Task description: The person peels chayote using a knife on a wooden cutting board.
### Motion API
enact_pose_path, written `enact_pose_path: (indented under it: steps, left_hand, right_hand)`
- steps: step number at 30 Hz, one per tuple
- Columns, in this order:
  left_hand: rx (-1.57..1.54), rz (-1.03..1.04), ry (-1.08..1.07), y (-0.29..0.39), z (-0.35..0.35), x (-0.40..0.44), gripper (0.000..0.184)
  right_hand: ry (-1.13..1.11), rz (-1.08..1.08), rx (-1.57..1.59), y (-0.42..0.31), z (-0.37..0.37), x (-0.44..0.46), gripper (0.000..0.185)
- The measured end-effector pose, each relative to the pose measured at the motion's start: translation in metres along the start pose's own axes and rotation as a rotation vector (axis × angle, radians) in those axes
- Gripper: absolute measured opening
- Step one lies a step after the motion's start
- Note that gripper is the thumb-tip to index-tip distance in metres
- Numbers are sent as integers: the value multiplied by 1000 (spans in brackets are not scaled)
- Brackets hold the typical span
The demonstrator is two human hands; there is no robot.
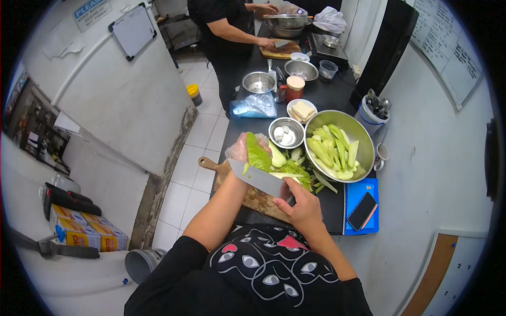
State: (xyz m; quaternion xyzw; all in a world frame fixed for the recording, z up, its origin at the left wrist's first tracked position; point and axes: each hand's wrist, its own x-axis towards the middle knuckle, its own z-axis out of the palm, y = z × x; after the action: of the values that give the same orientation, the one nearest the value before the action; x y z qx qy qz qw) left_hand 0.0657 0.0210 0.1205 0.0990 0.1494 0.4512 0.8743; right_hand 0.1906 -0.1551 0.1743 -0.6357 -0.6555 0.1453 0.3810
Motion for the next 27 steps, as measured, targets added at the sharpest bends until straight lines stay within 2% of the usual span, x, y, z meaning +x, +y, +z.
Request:
enact_pose_path:
  steps: [1, 3, 5, 7, 9, 13, 15, 17, 19, 22, 25, 27]
  left_hand:
    - [-30, -16, 8, -1, -1, 2, 28]
    - [194, 143, -177, -4, -13, 10, 28]
    - [245, 154, -209, -4, -5, 8, 27]
    - [127, 16, -83, -2, 5, 3, 27]
    - [220, 44, -59, -7, 6, 3, 28]
    - [194, 41, -33, -10, 0, 10, 31]
    - [66, 34, -61, -12, 6, 5, 31]
    - [-20, -6, -55, -13, 18, 0, 29]
    - [-61, -87, -23, -10, 28, 2, 35]
    - [123, 51, 86, -15, 45, -7, 38]
    - [57, 1, 118, -13, 44, -3, 34]
    - [136, 72, 169, -16, 45, -5, 29]
  right_hand:
    - [21, -23, -23, 1, 1, -1, 56]
    - [64, -69, -69, 4, 5, -2, 61]
    - [-22, -9, -48, -2, 0, 0, 66]
    - [-106, 40, -49, -8, -3, 3, 71]
    - [-193, 75, -68, -11, -2, 4, 76]
    - [-154, -4, -63, -3, 6, 6, 75]
    - [-94, -90, -49, 4, 13, 6, 72]
    - [-128, -69, 13, 3, 11, 9, 71]
    - [-176, -49, 58, 4, 10, 13, 70]
    - [-246, -11, 103, 8, 6, 18, 72]
    - [-279, 28, 160, 9, 5, 20, 75]
    - [-303, 47, 179, 11, 6, 21, 77]
